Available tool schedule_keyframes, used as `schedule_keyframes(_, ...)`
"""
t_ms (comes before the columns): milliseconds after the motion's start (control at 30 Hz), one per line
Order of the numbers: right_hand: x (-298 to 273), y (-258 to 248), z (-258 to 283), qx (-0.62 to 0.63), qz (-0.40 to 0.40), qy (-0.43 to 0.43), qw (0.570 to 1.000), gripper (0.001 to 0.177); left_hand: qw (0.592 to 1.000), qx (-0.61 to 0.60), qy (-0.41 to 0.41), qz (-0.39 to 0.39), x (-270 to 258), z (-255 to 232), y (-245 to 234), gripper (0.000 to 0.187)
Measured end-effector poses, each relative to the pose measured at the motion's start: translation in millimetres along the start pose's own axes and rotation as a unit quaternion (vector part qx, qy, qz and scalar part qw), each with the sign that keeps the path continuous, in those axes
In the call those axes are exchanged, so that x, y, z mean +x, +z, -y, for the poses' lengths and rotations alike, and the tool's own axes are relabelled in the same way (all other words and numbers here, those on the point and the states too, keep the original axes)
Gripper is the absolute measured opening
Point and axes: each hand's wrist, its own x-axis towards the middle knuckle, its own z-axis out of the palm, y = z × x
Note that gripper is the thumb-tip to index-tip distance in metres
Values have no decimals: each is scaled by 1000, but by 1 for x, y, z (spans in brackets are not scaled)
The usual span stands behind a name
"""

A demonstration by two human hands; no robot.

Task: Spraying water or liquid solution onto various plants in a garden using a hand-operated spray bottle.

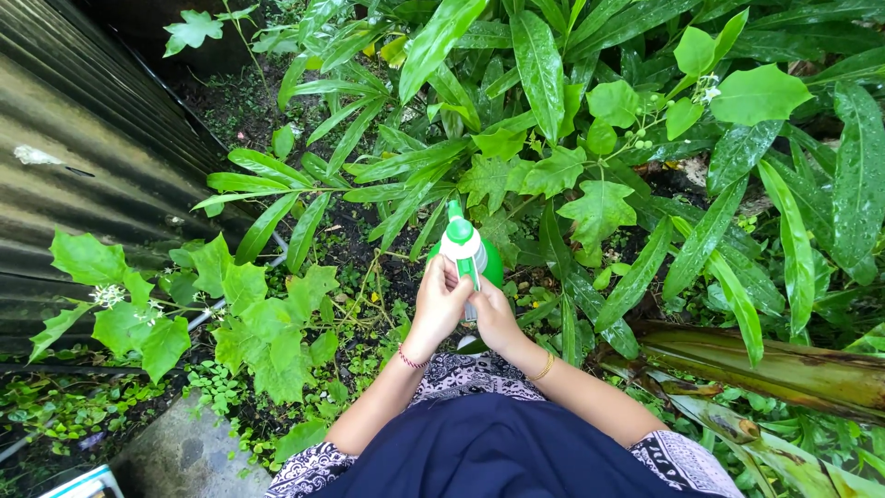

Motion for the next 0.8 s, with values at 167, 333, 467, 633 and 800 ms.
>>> schedule_keyframes(167, -1, 6, 12, 6, 5, -2, 1000, 24, 1000, -1, -3, -3, 0, 3, -3, 17)
schedule_keyframes(333, -2, 9, 6, 2, -3, 6, 1000, 23, 1000, -7, -6, -7, 0, 6, -3, 17)
schedule_keyframes(467, -3, 10, 20, 1, -4, 7, 1000, 23, 1000, 3, 5, -5, -2, 8, -2, 19)
schedule_keyframes(633, -3, 10, 21, -13, -11, 2, 1000, 27, 1000, -3, 12, 3, -1, 3, 3, 18)
schedule_keyframes(800, -6, 4, 20, -2, -22, 4, 1000, 25, 1000, 4, 17, 18, 1, -3, 1, 17)
